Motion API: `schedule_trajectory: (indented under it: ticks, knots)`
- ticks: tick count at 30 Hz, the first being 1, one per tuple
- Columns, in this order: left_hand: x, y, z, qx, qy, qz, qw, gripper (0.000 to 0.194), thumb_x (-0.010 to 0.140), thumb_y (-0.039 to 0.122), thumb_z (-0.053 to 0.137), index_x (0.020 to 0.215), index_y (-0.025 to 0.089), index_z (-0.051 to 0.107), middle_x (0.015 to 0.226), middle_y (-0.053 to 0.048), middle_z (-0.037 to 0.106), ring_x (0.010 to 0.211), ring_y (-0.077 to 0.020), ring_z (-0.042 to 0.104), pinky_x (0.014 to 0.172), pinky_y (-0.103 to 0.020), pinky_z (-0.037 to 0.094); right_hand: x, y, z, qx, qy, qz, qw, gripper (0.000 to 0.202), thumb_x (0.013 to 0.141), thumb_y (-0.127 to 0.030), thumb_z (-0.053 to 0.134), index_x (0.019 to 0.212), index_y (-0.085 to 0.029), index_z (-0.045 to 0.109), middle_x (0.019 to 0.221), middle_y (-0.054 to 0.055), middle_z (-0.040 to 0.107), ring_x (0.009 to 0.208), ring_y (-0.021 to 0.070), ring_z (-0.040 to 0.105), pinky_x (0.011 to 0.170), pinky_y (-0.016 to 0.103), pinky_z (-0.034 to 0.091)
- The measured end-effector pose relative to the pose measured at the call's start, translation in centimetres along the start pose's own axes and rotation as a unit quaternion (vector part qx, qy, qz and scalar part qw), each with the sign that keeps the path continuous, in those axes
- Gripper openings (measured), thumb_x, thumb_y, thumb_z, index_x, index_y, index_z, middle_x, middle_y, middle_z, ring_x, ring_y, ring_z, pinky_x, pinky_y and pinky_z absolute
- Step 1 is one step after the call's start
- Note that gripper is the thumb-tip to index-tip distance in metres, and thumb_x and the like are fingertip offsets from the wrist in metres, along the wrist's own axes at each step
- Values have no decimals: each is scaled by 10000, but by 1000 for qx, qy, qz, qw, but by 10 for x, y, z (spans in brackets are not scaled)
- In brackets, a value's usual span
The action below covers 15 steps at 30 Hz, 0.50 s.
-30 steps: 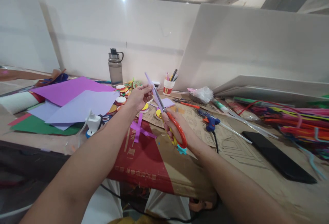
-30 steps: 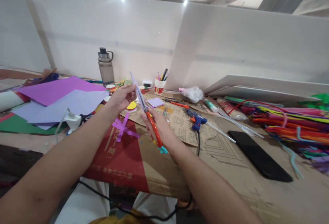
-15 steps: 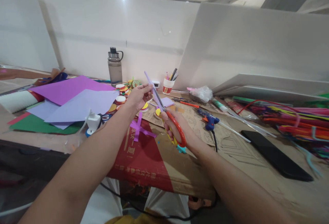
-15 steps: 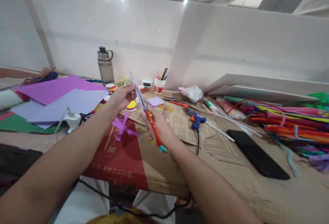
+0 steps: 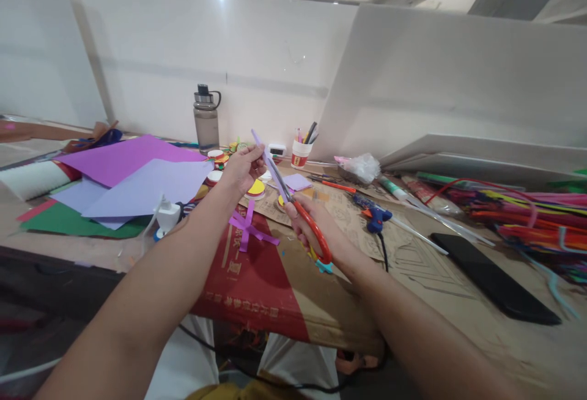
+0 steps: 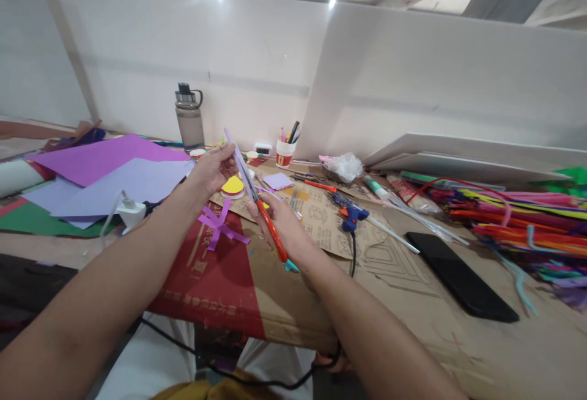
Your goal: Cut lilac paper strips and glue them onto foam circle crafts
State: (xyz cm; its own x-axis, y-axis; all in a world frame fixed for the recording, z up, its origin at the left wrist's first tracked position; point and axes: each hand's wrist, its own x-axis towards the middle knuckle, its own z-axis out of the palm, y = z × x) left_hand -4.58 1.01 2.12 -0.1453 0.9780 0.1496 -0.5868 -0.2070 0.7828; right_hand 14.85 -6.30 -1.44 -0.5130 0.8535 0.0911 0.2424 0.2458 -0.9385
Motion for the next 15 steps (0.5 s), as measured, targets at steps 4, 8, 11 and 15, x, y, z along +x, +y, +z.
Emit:
schedule_trajectory:
  ticks: [4,8,11,15]
  knots:
    - [-3,-1,3,8,-11,-13,1000,138,721,133,717,685,107,586,554,23,534,450,-30,468,437,-147,387,-1,-3,1,5,5,-7,1000,313,843,-538,545,928,-241,495,560,-68,440,365,64,405,308,174,395]
    - [-5,-3,4,10,-13,-24,1000,123,739,119,693,679,101,588,553,17,538,450,-30,471,440,-146,389,0,-3,0,-3,-1,-13,1000,312,842,-528,552,953,-239,509,570,-59,445,389,77,429,320,186,415]
    - [-5,-3,4,11,-13,-20,1000,125,731,112,700,675,100,590,561,12,547,455,-30,475,445,-143,389,2,0,0,-3,8,-6,1000,313,842,-536,542,966,-250,510,568,-63,431,381,80,430,315,193,420]
    - [-6,-3,4,13,-14,-20,1000,114,741,102,691,676,95,597,564,10,551,455,-23,472,458,-137,397,3,1,1,5,12,12,1000,316,839,-542,540,956,-251,504,565,-64,431,359,75,413,299,192,405]
